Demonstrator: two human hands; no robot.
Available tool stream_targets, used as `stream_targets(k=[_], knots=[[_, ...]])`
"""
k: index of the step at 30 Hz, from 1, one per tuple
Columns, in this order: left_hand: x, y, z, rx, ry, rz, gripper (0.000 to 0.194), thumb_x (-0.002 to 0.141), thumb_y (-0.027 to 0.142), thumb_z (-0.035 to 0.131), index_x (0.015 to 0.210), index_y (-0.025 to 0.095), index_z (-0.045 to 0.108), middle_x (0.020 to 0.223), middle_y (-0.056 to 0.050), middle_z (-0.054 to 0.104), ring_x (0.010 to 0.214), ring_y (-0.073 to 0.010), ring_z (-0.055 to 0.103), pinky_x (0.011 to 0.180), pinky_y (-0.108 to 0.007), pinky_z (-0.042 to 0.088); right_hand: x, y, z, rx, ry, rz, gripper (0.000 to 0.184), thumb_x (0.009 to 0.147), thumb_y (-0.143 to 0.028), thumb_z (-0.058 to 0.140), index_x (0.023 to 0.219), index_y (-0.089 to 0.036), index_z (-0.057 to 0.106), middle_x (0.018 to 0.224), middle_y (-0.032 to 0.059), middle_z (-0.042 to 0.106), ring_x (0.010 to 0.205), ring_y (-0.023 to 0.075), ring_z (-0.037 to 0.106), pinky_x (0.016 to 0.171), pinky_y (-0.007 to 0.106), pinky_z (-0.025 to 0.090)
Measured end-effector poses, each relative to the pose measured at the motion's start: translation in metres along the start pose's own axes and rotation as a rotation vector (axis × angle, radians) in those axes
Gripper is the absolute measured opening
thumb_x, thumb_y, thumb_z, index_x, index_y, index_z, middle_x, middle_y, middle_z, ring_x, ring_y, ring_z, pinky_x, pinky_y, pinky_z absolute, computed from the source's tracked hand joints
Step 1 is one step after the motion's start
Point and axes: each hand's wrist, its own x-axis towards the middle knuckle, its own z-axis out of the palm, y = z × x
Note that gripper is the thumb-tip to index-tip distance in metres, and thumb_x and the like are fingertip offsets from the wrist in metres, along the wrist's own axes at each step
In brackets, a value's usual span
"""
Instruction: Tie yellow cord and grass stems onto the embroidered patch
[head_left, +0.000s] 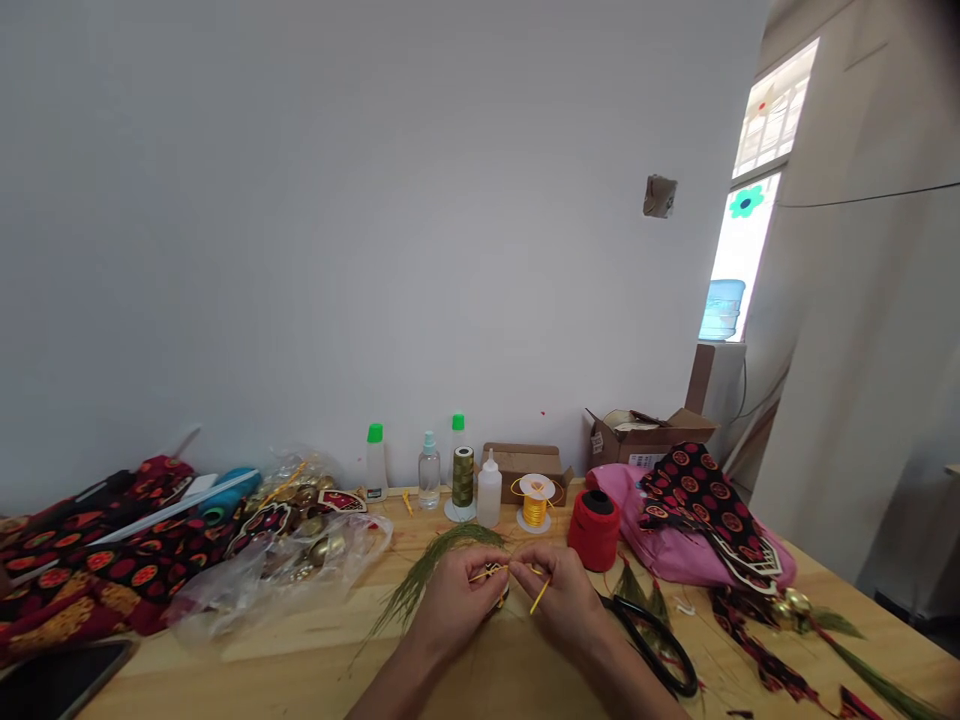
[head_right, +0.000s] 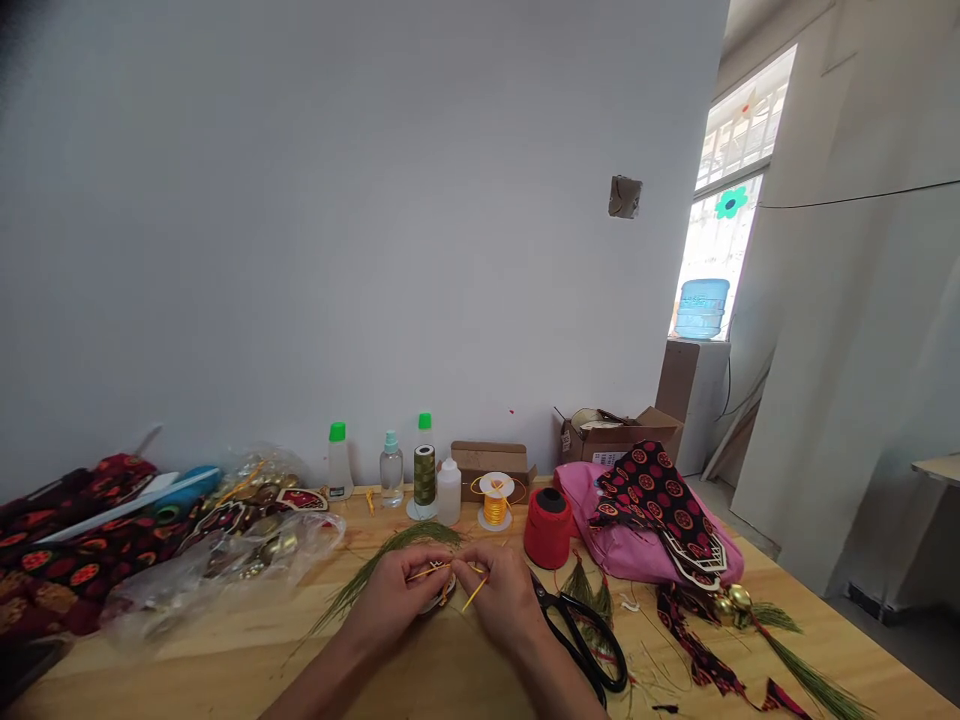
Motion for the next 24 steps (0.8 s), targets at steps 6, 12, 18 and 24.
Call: stream_targets(k=[6, 12, 18, 24], knots=[[0.000, 0.000, 0.001, 0.034, 0.020, -0.008, 0.023, 0.065, 0.031, 0.051, 0.069, 0.014, 0.066, 0.069, -0.005, 0.066, 0.064, -0.0161, 0.056, 0.056, -0.021, 0.041, -0.001, -0.006, -0.003, -0.048, 0.013, -0.012, 0.023, 0.073, -0.031, 0.047, 0.070, -0.016, 0.065, 0.061, 0.0030, 0.064, 0.055, 0.0133, 0.055, 0.050, 0.021, 0.038], [0.001, -0.007, 0.000, 0.045, 0.020, -0.086, 0.027, 0.065, 0.034, 0.052, 0.065, 0.011, 0.064, 0.044, 0.002, 0.054, 0.038, -0.0072, 0.041, 0.038, -0.017, 0.027, 0.000, -0.010, -0.004, -0.074, 0.022, -0.046, 0.023, 0.073, -0.029, 0.047, 0.066, -0.015, 0.064, 0.056, 0.0022, 0.061, 0.051, 0.0120, 0.052, 0.047, 0.020, 0.036], [0.001, -0.006, -0.006, -0.115, -0.059, -0.113, 0.027, 0.061, 0.033, 0.058, 0.073, 0.010, 0.066, 0.065, -0.006, 0.064, 0.056, -0.0122, 0.052, 0.053, -0.020, 0.038, 0.001, 0.002, -0.002, -0.046, -0.012, 0.026, 0.023, 0.071, -0.029, 0.048, 0.065, -0.014, 0.064, 0.058, 0.0015, 0.061, 0.053, 0.0122, 0.052, 0.047, 0.019, 0.035], [0.002, -0.005, -0.006, -0.107, -0.040, -0.144, 0.029, 0.058, 0.035, 0.060, 0.071, 0.009, 0.066, 0.062, -0.005, 0.064, 0.054, -0.0123, 0.052, 0.049, -0.020, 0.037, 0.000, 0.008, 0.001, -0.036, -0.006, 0.072, 0.024, 0.069, -0.033, 0.049, 0.065, -0.014, 0.064, 0.057, 0.0004, 0.060, 0.053, 0.0121, 0.051, 0.045, 0.019, 0.034]])
